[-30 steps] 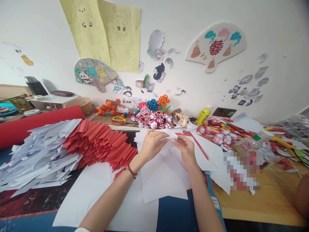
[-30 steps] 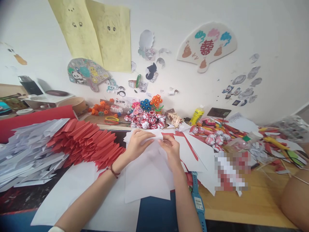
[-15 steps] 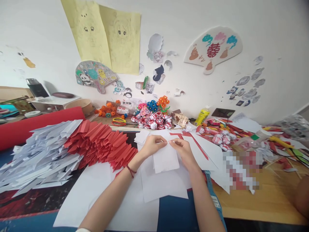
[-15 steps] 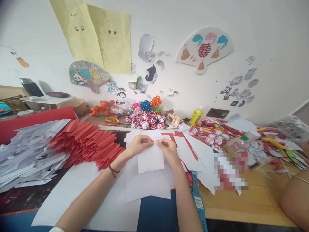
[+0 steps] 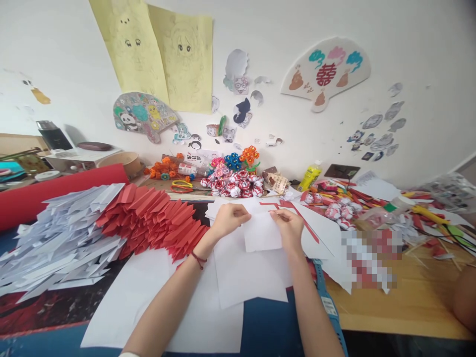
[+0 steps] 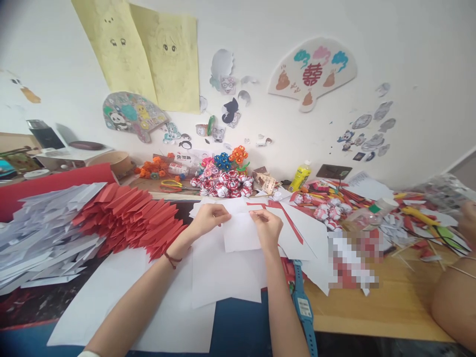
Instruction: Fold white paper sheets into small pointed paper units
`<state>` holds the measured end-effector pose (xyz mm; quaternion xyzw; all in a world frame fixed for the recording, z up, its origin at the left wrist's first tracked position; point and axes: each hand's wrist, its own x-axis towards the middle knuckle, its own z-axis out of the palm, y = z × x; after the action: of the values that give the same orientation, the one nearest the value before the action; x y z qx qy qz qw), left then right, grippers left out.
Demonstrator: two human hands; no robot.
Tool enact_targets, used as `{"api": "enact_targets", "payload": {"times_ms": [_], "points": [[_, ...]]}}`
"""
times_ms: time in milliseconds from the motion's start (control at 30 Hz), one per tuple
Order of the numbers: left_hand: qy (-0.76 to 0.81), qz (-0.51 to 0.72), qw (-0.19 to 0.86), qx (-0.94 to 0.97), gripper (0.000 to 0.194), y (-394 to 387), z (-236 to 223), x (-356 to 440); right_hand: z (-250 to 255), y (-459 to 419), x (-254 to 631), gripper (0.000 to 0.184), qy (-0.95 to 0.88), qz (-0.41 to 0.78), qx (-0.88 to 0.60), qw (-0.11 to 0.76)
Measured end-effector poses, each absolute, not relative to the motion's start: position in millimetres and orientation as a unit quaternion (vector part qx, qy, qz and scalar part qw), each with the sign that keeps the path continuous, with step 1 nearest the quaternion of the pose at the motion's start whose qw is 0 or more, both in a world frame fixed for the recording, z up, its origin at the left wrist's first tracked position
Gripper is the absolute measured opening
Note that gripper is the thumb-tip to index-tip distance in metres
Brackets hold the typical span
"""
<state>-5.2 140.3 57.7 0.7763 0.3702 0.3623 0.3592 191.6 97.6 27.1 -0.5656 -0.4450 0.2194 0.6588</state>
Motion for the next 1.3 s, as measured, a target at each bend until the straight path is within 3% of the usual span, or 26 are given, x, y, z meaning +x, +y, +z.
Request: {"api": "enact_targets", "payload": {"times_ms": [267, 400, 500, 667, 767, 867, 1067, 1300], "points": [[0.417, 0.437, 0.367, 0.707, 0.027, 148.6, 44.5, -3.2, 29.5, 96.4, 192.8, 0.024, -0.459, 0.307, -0.532, 0.642], [0.440, 0.480, 0.362, 0.667, 0.030, 153.0, 42.9, -7.1, 34.3, 92.9, 188.0, 0.030, -0.504, 0.419, -0.496, 0.570], [0.433, 0.442, 0.357, 0.699, 0.031, 153.1, 43.7, -8.9, 34.2, 92.1, 185.3, 0.029, -0.538, 0.450, -0.493, 0.516], [0.382, 0.418, 0.366, 0.738, 0.031, 144.9, 48.9, -4.8, 35.0, 90.1, 181.9, 0.020, -0.585, 0.428, -0.492, 0.482], [0.375, 0.400, 0.438, 0.713, 0.044, 140.2, 50.8, -2.9, 36.6, 88.8, 180.9, 0.016, -0.576, 0.396, -0.498, 0.514], [0.371, 0.353, 0.477, 0.714, 0.042, 139.4, 49.1, -3.4, 36.1, 89.4, 181.0, 0.013, -0.574, 0.375, -0.497, 0.531], [0.369, 0.374, 0.357, 0.772, 0.046, 141.9, 47.6, -6.5, 33.8, 91.0, 181.5, 0.010, -0.603, 0.393, -0.491, 0.491], [0.390, 0.381, 0.327, 0.771, 0.037, 142.1, 58.0, -13.9, 34.7, 89.6, 186.7, 0.009, -0.612, 0.404, -0.485, 0.477]]}}
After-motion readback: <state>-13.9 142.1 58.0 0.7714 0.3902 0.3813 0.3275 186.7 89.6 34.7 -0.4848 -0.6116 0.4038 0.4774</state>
